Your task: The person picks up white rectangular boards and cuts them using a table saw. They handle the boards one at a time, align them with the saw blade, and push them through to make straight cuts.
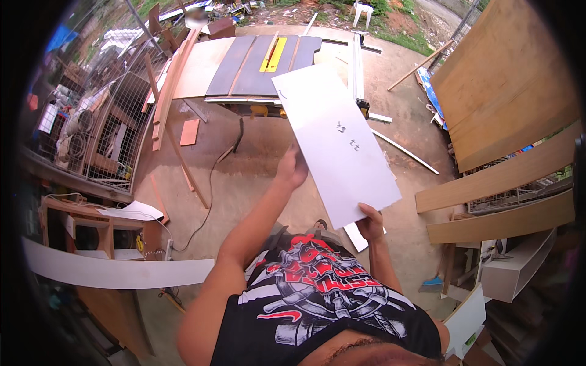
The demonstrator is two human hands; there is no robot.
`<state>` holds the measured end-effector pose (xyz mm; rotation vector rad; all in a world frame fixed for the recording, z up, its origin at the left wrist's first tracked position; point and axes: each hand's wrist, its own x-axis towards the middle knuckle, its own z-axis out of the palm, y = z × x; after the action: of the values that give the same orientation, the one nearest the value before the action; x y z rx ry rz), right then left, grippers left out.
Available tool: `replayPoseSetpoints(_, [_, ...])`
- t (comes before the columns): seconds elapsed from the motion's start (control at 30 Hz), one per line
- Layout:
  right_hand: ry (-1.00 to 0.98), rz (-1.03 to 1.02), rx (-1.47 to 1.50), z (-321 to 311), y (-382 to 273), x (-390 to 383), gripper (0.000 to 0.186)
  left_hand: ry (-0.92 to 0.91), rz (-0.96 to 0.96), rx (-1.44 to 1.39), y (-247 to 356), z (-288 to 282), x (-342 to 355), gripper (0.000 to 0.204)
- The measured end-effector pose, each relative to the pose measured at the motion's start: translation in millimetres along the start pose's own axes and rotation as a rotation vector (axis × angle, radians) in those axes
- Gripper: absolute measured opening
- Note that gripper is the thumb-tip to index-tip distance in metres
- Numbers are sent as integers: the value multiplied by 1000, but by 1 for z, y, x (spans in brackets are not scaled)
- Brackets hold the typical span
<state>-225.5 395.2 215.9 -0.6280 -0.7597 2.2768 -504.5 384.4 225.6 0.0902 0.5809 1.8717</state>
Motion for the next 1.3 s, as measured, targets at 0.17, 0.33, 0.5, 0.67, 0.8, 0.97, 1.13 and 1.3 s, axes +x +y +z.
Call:
replayPoseSetpoints(0.17, [-95, 63, 46, 25, 20, 83, 54, 99, -108, 150, 1, -13, -49, 42])
replayPoseSetpoints(0.33, [-167, 110, -3, 70, 42, 144, 59, 294, -63, 239, 49, -31, -26, 49])
replayPoseSetpoints(0.5, [-207, 31, -275, 102, 87, 213, 64, 493, 90, 530, 92, -57, 40, 64])
replayPoseSetpoints(0.67, [-529, 122, -940, 100, 89, 297, 77, 662, 186, 741, 143, -127, 96, 72])
replayPoseSetpoints(0.8, [-297, -110, -1480, 26, 59, 389, 36, 727, 107, 759, 186, -156, 114, 77])
replayPoseSetpoints(0.97, [379, -289, -2164, -8, -31, 524, 30, 876, 246, 836, 194, -231, 161, 82])
replayPoseSetpoints(1.13, [334, -79, -2665, -20, -75, 625, 43, 1051, 241, 1044, 204, -275, 204, 81])
replayPoseSetpoints(1.3, [216, 140, -2926, -49, -69, 671, 46, 1057, 210, 1006, 205, -266, 228, 79])
